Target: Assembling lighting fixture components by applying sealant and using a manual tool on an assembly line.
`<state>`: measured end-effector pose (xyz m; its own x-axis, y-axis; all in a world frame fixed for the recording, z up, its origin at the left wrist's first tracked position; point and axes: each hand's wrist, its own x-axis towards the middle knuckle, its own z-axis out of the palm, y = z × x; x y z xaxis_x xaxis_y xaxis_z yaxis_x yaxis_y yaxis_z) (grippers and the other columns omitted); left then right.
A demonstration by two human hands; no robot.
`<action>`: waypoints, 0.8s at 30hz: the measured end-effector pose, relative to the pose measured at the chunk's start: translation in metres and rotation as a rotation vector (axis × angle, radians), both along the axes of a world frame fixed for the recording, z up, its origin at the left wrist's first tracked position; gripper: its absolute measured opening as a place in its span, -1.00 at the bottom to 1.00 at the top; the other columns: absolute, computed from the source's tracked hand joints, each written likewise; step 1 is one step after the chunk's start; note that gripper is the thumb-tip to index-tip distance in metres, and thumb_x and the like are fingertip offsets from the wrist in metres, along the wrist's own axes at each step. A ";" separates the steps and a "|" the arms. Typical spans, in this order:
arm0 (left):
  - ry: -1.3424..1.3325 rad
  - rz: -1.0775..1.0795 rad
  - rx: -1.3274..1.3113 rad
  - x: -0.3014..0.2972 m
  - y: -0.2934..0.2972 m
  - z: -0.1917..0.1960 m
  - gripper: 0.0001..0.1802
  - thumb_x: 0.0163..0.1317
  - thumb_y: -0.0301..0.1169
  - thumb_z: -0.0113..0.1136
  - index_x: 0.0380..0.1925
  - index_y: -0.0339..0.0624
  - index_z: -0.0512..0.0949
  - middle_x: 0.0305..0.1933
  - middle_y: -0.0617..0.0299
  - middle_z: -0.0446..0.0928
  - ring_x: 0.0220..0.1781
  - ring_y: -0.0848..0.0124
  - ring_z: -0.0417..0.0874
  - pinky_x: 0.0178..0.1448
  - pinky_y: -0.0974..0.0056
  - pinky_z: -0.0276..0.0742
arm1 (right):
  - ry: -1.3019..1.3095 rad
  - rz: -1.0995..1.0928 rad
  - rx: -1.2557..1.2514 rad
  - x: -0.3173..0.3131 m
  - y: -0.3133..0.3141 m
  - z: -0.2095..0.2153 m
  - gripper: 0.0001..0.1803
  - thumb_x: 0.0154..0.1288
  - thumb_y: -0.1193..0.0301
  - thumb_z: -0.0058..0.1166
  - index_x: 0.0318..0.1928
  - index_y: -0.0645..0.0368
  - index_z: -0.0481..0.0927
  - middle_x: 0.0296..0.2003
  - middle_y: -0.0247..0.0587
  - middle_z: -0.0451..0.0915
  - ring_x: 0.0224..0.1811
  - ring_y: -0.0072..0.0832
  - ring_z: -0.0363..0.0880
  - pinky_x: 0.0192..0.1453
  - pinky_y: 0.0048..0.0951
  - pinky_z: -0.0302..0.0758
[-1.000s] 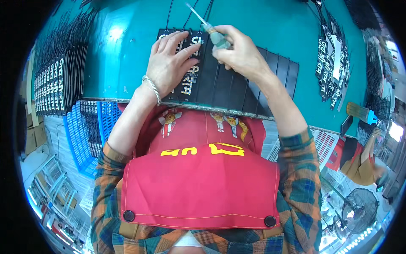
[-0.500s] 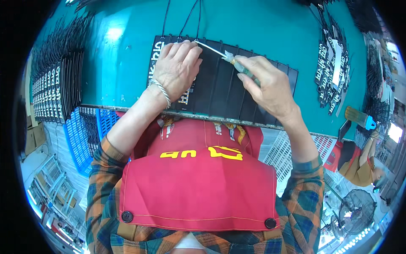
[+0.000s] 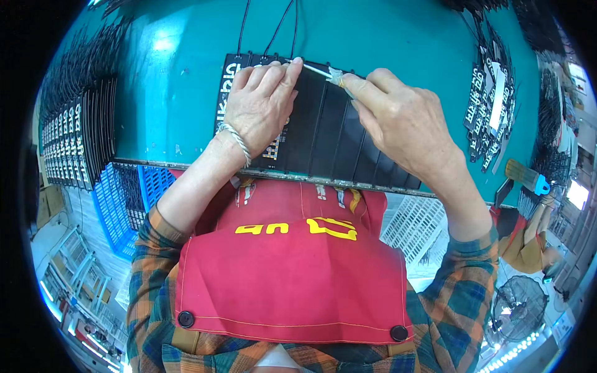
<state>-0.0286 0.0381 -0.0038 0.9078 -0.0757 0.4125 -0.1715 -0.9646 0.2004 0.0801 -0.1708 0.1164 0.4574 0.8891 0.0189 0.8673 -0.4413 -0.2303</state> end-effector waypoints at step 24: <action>0.163 0.000 -0.088 -0.002 0.002 0.009 -0.10 0.21 -0.13 0.43 0.47 -0.26 0.30 0.18 0.00 0.51 0.19 0.04 0.49 0.32 -0.03 0.33 | 0.079 0.057 -0.175 0.017 0.019 0.013 -0.76 0.32 0.44 0.14 -0.04 0.23 0.61 -0.24 0.01 0.65 -0.29 -0.05 0.72 -0.25 -0.03 0.62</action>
<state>-0.0306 0.0404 0.0056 0.9632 -0.0454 0.2649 -0.1294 -0.9422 0.3092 0.0970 -0.1516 0.1294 0.3997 0.9003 -0.1724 0.8745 -0.4309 -0.2226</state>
